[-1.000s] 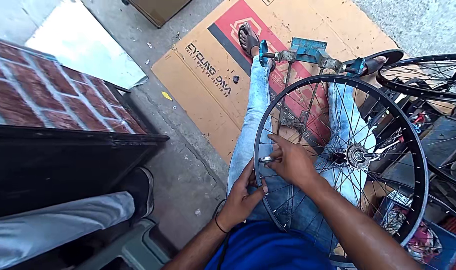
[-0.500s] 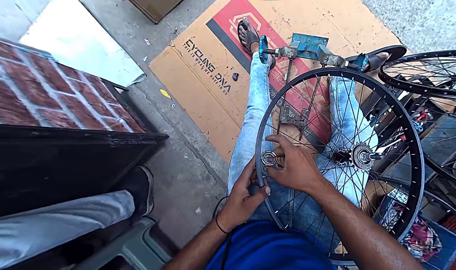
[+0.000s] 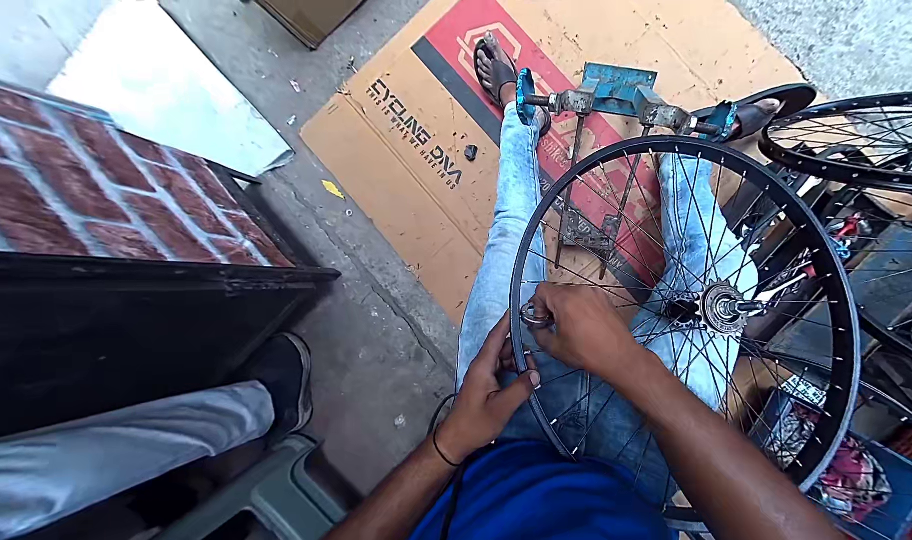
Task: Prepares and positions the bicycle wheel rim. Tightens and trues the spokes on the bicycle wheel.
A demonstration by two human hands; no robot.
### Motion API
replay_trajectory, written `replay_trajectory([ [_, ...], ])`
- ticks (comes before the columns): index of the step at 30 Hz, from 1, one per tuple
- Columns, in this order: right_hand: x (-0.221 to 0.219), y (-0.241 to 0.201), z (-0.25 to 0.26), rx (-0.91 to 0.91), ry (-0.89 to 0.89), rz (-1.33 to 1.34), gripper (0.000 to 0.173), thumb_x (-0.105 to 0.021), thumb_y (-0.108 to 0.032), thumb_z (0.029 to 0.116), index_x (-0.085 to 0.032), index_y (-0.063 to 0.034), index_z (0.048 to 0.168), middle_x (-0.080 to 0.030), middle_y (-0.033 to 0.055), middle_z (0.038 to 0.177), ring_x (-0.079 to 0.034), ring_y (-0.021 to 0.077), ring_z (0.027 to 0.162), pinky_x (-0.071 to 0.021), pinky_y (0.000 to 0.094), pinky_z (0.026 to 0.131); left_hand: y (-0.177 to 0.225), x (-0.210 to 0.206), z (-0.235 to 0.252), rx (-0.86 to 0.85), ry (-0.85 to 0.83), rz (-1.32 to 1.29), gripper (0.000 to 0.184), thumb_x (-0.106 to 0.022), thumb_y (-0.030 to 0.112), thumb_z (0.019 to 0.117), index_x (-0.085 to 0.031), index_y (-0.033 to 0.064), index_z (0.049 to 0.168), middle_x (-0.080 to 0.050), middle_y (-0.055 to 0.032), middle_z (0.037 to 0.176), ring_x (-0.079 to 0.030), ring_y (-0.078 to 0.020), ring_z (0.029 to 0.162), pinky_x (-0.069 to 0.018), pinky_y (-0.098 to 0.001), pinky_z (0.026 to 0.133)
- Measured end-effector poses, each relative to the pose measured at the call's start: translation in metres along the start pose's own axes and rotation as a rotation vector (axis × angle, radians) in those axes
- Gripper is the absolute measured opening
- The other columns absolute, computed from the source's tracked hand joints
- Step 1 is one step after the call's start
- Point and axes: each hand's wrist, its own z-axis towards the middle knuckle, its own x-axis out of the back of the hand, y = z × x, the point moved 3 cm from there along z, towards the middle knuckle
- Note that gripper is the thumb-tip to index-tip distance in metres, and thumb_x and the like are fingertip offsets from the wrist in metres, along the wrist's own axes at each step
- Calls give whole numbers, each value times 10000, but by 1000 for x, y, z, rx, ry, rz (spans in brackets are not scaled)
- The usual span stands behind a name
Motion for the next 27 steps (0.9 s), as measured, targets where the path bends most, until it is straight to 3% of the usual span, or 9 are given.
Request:
replay_trajectory([
  [3,12,17,1,-41,-230,395,171,-760,-250,941,-692,-100,984,-742,20,1101,-713,106,821,-616,326,737,2,-1,-1,-19,-22,-3,799,-650,162,926,-252,124,1618,-677,-76,977,-669,-163,796,-591,-292,730],
  [7,13,31,6,-107,-322,637,165,-730,-175,962,-702,-66,1082,-742,36,1056,-714,93,879,-607,292,815,2,-3,0,-30,-25,0,806,-653,161,925,-250,121,1621,-672,-77,954,-670,-172,794,-595,-300,733],
  [9,12,30,9,-202,-281,701,347,-814,-97,882,-679,-58,1199,-760,49,1064,-741,118,909,-630,314,844,1,-2,1,-22,-21,5,811,-644,148,921,-241,118,1624,-672,-75,951,-670,-168,794,-594,-294,729],
  [11,5,21,9,-248,-136,508,416,-890,-96,794,-703,-99,1165,-774,9,970,-749,112,840,-648,340,791,-1,-1,1,-14,-8,3,806,-638,122,919,-245,107,1622,-672,-78,959,-664,-162,786,-589,-286,722],
  [15,-9,-5,2,-156,-15,-197,343,-742,-194,848,-722,-107,1179,-699,72,783,-683,285,668,-533,504,551,-3,1,0,5,0,19,795,-624,118,916,-251,105,1618,-673,-69,963,-661,-151,783,-581,-275,724],
  [17,-8,-9,6,-183,-103,-295,130,-695,-243,871,-696,-116,897,-638,86,680,-661,302,636,-483,494,512,-2,0,1,3,-8,19,795,-629,127,917,-248,91,1614,-679,-69,975,-664,-150,784,-581,-269,723],
  [20,-4,-7,6,-165,-163,-234,184,-675,-304,890,-659,-155,783,-603,53,634,-640,268,610,-454,485,497,2,1,0,-4,-27,27,802,-640,154,924,-243,110,1620,-680,-67,1007,-674,-159,816,-593,-288,742],
  [24,8,11,1,-181,-192,196,281,-750,-261,799,-728,-174,1065,-665,-23,735,-602,148,601,-496,445,556,7,-2,2,-22,-20,51,794,-633,155,910,-266,114,1613,-692,-58,1015,-680,-153,833,-595,-296,760],
  [27,8,20,-6,-158,-169,468,280,-704,-181,874,-720,-149,1152,-719,-36,840,-639,82,630,-561,328,572,8,-2,2,-27,-6,71,791,-632,157,911,-270,113,1614,-687,-49,973,-677,-140,812,-595,-286,747],
])
